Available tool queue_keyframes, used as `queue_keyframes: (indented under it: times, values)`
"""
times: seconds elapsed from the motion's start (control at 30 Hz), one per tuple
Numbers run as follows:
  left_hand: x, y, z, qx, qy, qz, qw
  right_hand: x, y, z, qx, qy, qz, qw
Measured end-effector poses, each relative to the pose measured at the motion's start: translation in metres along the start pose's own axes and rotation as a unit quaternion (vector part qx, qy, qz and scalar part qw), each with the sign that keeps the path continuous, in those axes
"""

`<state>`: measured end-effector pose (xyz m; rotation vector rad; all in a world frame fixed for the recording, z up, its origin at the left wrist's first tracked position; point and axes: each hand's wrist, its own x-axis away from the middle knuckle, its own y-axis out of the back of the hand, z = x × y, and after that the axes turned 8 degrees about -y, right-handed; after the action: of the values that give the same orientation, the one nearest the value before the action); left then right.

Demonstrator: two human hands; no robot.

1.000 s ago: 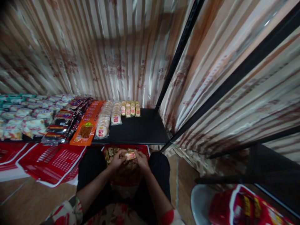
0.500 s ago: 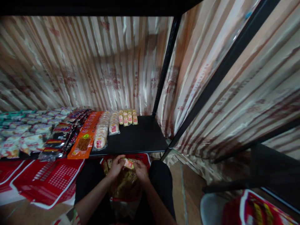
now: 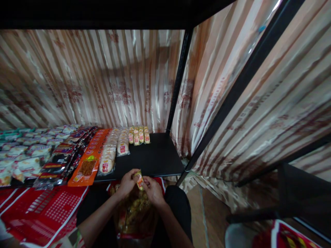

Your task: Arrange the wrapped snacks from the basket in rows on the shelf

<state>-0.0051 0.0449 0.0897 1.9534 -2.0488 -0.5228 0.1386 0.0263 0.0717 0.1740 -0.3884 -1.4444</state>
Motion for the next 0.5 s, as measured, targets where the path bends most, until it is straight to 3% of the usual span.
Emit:
queue_keyframes:
  times: [0.23,0.5]
  values:
    - [-0.021,0.001,-0.016,0.047,0.011,-0.024,0.999,-0.019,0.01,0.012,0.02,-0.01,-0.023,0.999]
    - [-0.04,-0.013,-0.014,0.13,0.026,-0.092,0.987,-0.054,0.014,0.018,0.001,-0.004,-0.054,0.999]
